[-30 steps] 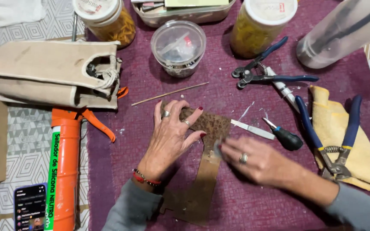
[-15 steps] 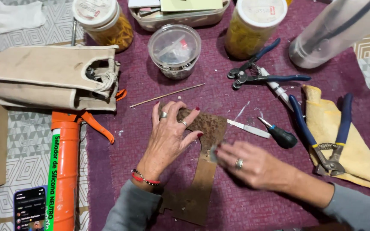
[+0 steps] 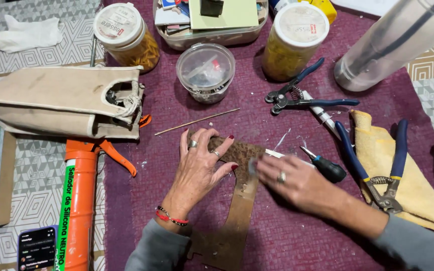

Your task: The recorder is manually sanding a wooden piece with an oval cutout, likely part of a frame or workshop project.

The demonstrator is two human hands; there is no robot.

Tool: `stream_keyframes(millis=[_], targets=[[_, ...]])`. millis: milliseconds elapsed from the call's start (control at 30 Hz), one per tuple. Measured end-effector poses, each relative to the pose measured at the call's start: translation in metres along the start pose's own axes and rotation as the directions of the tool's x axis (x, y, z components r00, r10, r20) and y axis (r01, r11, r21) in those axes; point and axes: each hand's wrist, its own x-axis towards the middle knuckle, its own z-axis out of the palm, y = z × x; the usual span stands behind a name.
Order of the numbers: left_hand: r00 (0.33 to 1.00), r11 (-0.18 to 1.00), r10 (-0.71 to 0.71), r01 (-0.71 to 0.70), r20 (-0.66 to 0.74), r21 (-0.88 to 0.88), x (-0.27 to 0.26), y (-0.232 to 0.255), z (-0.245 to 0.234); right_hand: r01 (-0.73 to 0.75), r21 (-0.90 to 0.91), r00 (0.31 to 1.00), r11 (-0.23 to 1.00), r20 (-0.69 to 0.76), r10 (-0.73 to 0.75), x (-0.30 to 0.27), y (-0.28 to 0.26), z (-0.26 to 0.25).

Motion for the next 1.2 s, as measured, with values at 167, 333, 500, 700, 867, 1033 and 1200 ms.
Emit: stream_keyframes(millis=[167,333,500,700,867,1033,1200], targets=[[1.000,1.000,0.009,-0.009,0.004,0.014,0.001,-0.001,-0.001,-0.089,-0.076,0.996,0.993,0.002,0.090,0.011,0.004,-0.006],[1.000,1.000,0.004,-0.004,0.000,0.008,0.001,0.000,-0.003,-0.074,-0.020,0.997,0.997,0.027,0.074,-0.007,-0.029,0.004],[1.000,1.000,0.012,-0.012,-0.018,0.005,0.001,0.000,-0.001,-0.060,-0.077,0.997,0.995,0.039,0.063,-0.001,0.008,0.002],[1.000,1.000,0.009,-0.009,-0.011,0.005,0.000,0.000,-0.001,-0.138,-0.162,0.986,0.977,0.074,0.151,-0.009,0.003,0.014],[0.993,1.000,-0.023,0.022,-0.116,-0.008,0.004,0.011,-0.007,-0.160,-0.017,0.973,0.987,0.167,0.160,0.001,-0.042,-0.011],[1.000,1.000,-0.001,0.001,-0.010,-0.001,0.001,0.003,-0.003,-0.102,-0.127,0.991,0.987,0.079,0.113,0.009,-0.001,-0.007],[1.000,1.000,0.005,-0.005,-0.017,-0.005,0.002,0.001,-0.001,-0.109,-0.086,0.992,0.990,0.049,0.114,0.007,-0.016,0.008]])
